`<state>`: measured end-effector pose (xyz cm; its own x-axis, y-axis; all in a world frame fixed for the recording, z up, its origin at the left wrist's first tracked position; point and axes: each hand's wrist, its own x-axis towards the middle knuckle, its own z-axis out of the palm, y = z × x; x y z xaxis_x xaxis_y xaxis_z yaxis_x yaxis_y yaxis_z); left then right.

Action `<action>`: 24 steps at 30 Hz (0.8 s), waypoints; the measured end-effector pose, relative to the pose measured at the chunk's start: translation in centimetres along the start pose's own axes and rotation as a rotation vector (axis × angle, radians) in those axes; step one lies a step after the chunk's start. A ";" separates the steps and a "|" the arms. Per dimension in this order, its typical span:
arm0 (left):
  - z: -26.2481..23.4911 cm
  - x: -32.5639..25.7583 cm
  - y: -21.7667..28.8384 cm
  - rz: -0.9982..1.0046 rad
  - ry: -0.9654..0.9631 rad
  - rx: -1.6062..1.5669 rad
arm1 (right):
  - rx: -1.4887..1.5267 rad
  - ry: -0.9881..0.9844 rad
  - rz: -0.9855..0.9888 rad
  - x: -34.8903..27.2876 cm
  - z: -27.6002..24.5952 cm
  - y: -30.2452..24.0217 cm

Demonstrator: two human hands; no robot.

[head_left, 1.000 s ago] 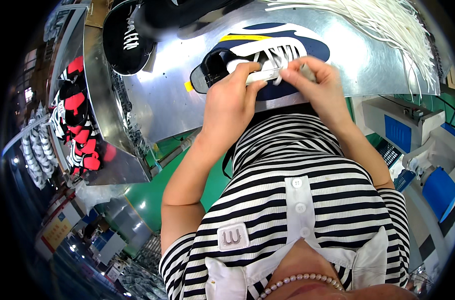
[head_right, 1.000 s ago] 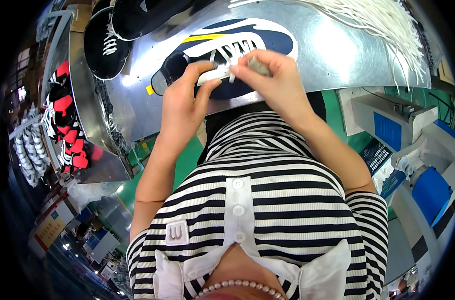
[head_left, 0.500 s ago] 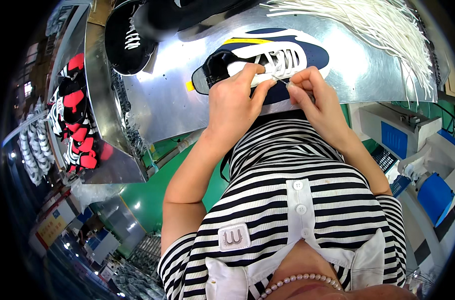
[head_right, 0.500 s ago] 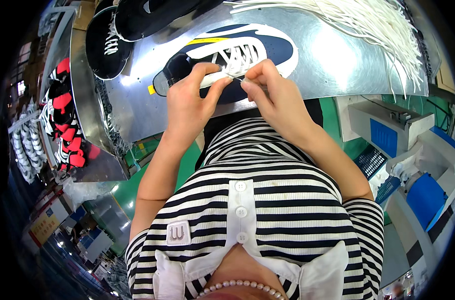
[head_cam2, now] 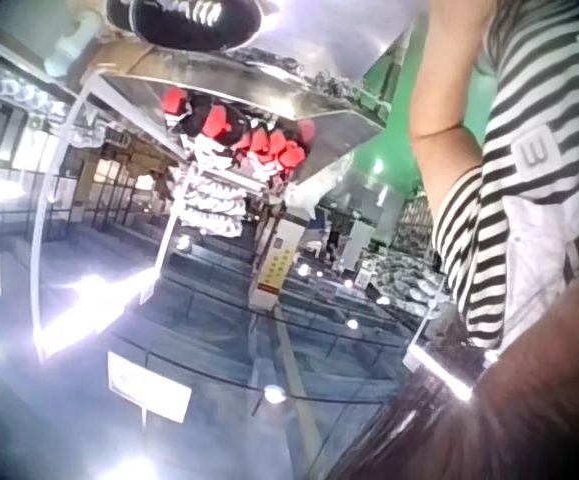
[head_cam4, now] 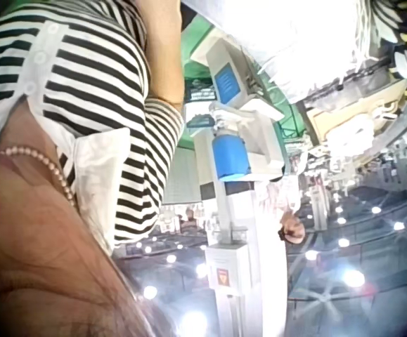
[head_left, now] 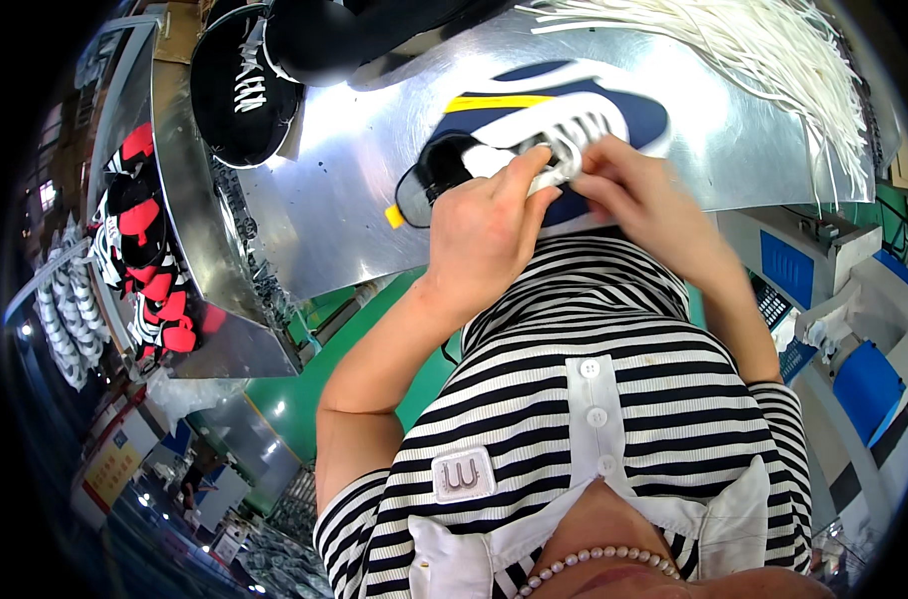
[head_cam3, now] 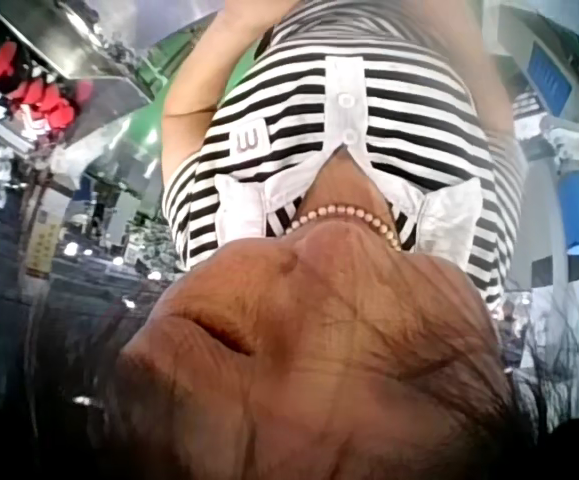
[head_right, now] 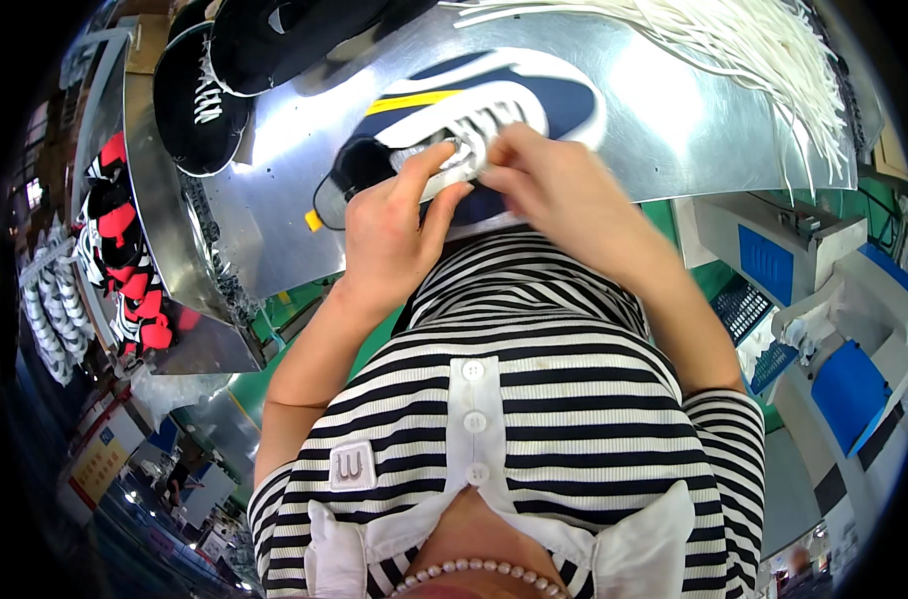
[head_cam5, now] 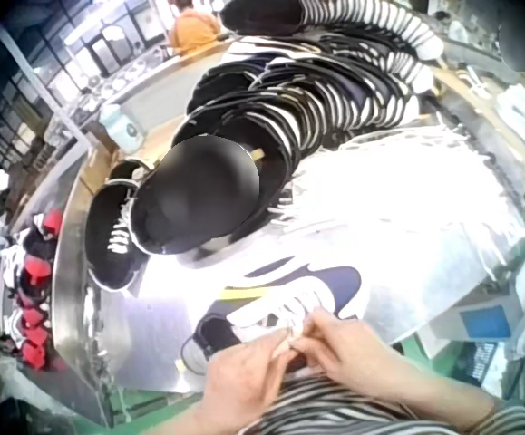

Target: The person threads laces through the eyelets of a blue and white sneaker on a metal table, pulling the lace ends through one at a time and organizing them.

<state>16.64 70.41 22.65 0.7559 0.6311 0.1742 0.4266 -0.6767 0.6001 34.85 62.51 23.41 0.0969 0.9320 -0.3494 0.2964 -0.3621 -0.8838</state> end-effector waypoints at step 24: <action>-1.5 -8.5 -2.6 -0.842 0.232 -2.068 | 0.318 0.289 -0.286 6.3 1.8 1.1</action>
<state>8.30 67.39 20.78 0.6176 0.5964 -0.5127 -0.5431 0.7949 0.2705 34.08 67.99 19.67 0.3264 0.9450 -0.0195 0.0499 -0.0378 -0.9980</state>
